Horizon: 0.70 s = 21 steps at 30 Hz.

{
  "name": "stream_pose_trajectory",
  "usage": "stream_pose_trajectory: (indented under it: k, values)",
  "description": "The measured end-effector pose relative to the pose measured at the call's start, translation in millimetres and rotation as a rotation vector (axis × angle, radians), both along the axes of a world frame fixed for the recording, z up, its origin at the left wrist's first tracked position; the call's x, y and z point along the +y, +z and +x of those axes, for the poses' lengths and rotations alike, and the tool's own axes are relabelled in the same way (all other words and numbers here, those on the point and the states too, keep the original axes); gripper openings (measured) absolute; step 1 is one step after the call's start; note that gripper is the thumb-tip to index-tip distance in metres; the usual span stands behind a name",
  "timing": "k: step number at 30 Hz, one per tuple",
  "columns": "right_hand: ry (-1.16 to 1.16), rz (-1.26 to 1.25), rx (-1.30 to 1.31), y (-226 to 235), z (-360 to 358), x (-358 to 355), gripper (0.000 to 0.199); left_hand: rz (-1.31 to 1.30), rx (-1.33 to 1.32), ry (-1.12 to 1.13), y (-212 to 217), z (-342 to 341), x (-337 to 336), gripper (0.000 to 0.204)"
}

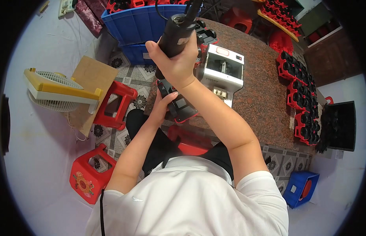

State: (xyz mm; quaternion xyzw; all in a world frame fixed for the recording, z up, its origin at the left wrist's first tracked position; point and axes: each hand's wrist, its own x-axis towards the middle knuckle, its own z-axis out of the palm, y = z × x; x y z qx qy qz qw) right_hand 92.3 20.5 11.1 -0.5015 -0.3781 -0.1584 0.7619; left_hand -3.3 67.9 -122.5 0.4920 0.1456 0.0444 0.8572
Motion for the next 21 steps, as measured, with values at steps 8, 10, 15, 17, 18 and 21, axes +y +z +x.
stream_pose_trajectory:
  k: [8,10,15,17,18,21]
  values:
    - [-0.030,-0.131,0.041,-8.0,1.7,8.0,0.045,-0.010,-0.053,-0.013,-2.8,2.9,0.5,0.068]
    - [0.008,-0.117,0.062,-7.3,1.5,14.6,0.046,-0.001,0.013,0.023,-9.4,2.1,-1.3,0.069]
    - [-0.011,-0.210,0.079,-8.4,3.6,26.6,0.044,-0.024,0.045,0.011,-13.4,3.2,0.0,0.068]
    - [-0.009,-0.225,0.080,-10.8,5.5,29.0,0.044,-0.020,0.032,0.014,-17.1,3.8,1.5,0.068]
    - [-0.011,-0.218,0.089,-10.1,6.9,27.2,0.044,-0.014,0.024,0.023,-13.0,4.4,-0.2,0.068]
    - [-0.023,-0.203,0.087,-10.4,6.1,25.6,0.043,0.014,-0.005,0.008,-10.0,5.0,2.7,0.069]
